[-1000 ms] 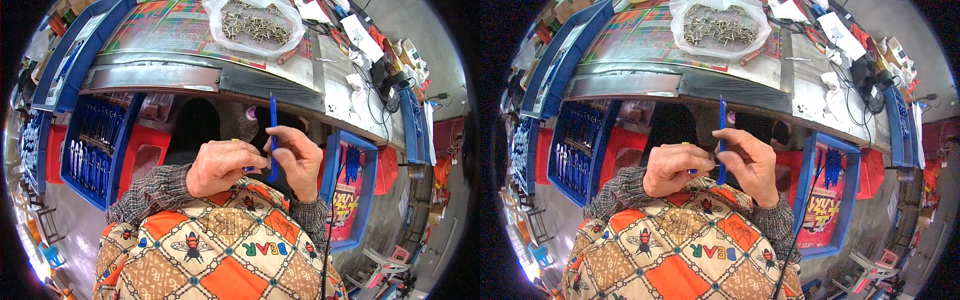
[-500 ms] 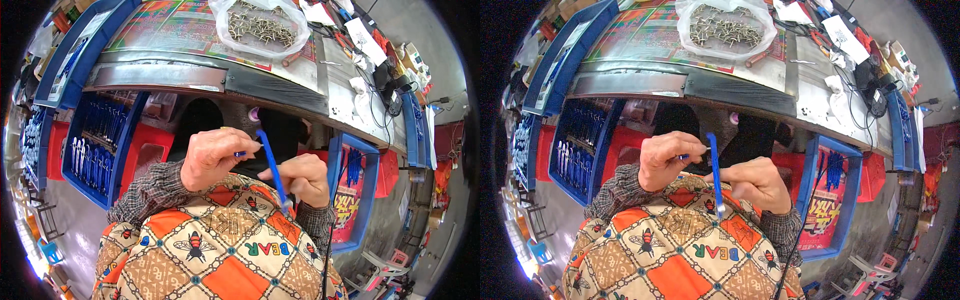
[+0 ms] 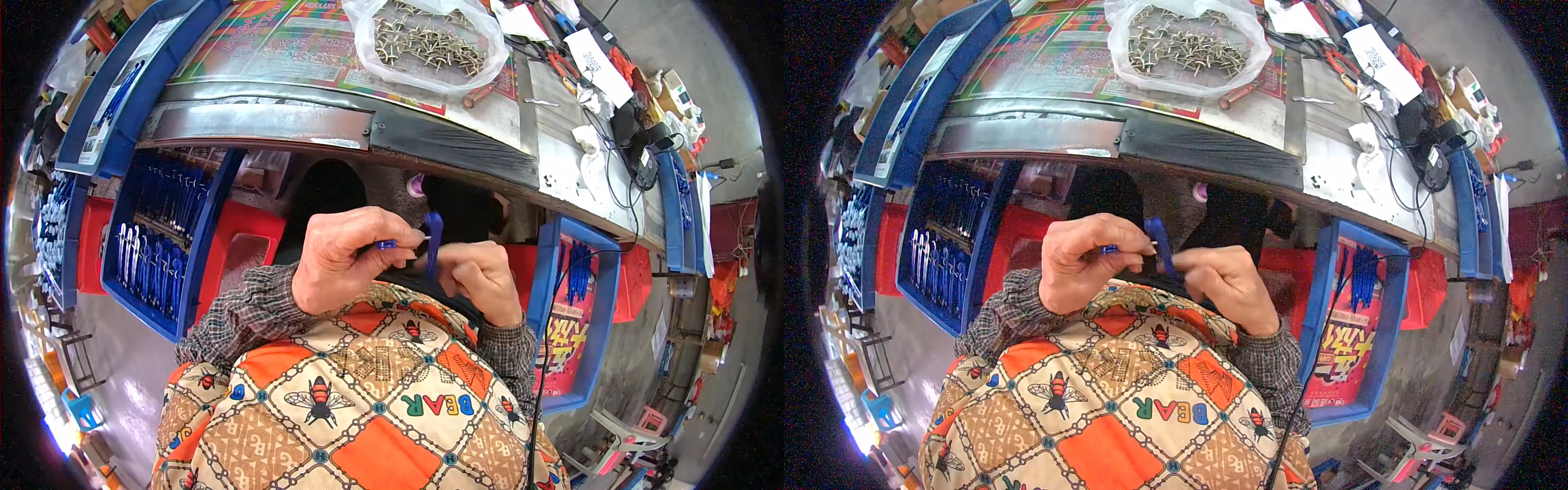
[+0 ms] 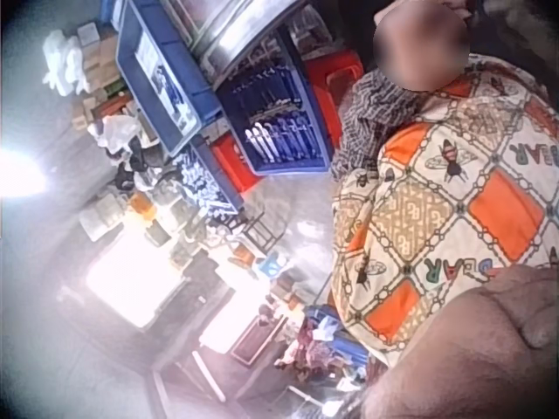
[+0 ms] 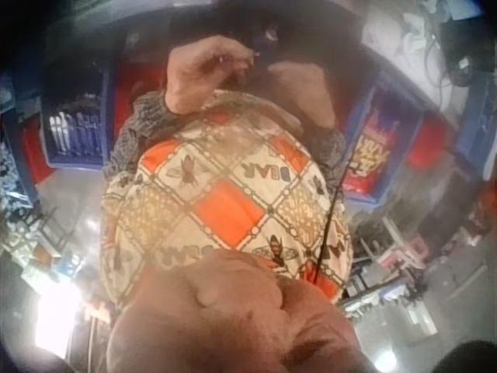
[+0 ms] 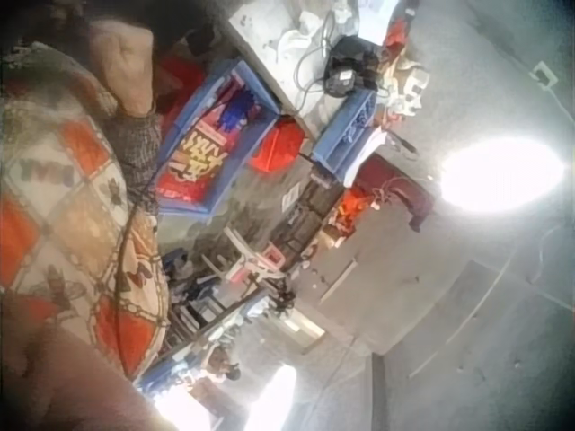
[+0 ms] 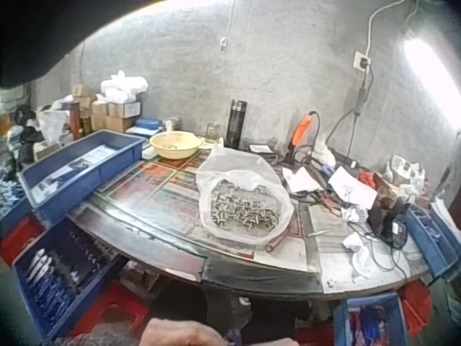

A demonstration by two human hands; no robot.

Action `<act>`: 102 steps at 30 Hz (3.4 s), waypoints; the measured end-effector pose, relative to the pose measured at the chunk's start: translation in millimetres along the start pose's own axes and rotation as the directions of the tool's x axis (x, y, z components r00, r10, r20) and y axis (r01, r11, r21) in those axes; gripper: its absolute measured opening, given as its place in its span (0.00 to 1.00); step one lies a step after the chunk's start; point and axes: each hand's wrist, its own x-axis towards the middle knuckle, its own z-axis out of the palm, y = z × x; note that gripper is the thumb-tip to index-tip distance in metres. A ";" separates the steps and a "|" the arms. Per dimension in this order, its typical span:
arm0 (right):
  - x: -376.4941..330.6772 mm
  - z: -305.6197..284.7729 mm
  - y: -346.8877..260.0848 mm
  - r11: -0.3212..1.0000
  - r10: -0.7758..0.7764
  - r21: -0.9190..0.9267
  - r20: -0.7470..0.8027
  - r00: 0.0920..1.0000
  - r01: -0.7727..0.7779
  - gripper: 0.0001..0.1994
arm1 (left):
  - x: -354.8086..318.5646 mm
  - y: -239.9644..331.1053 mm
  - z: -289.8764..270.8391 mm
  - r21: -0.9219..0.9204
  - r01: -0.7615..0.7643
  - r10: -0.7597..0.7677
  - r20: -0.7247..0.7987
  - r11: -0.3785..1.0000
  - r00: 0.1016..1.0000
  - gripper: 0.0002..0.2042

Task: Assembling small metal pins into blue plastic clips at a manual workstation.

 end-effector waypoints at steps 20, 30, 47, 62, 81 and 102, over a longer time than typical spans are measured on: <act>5.5 2.1 -1.1 0.998 -0.059 -0.020 0.027 0.998 0.060 0.18 | 4.2 5.0 -3.3 0.176 -0.133 0.123 0.062 0.975 0.990 0.13; 18.6 17.0 -24.9 0.937 -0.348 -0.079 -0.157 0.924 0.340 0.17 | 2.3 6.0 -1.0 0.176 -0.186 0.162 0.142 0.967 0.977 0.14; 10.8 4.1 -36.0 0.966 -0.259 -0.016 0.021 0.966 0.259 0.32 | 2.2 0.0 -0.7 0.242 -0.174 0.164 0.062 0.955 0.985 0.11; 11.3 15.7 6.2 0.997 0.056 0.065 -0.063 0.996 -0.052 0.16 | 1.9 6.3 -7.2 0.134 0.015 -0.025 0.075 0.991 0.997 0.10; 27.3 21.3 3.8 0.937 -0.311 -0.209 -0.143 0.940 0.279 0.09 | -4.2 -1.7 -5.7 -0.115 0.146 -0.137 0.078 0.983 0.987 0.05; 25.3 27.5 -1.7 0.959 -0.237 -0.206 -0.211 0.948 0.194 0.06 | -4.8 -18.8 0.7 -0.527 0.361 -0.377 0.082 0.769 0.922 0.08</act>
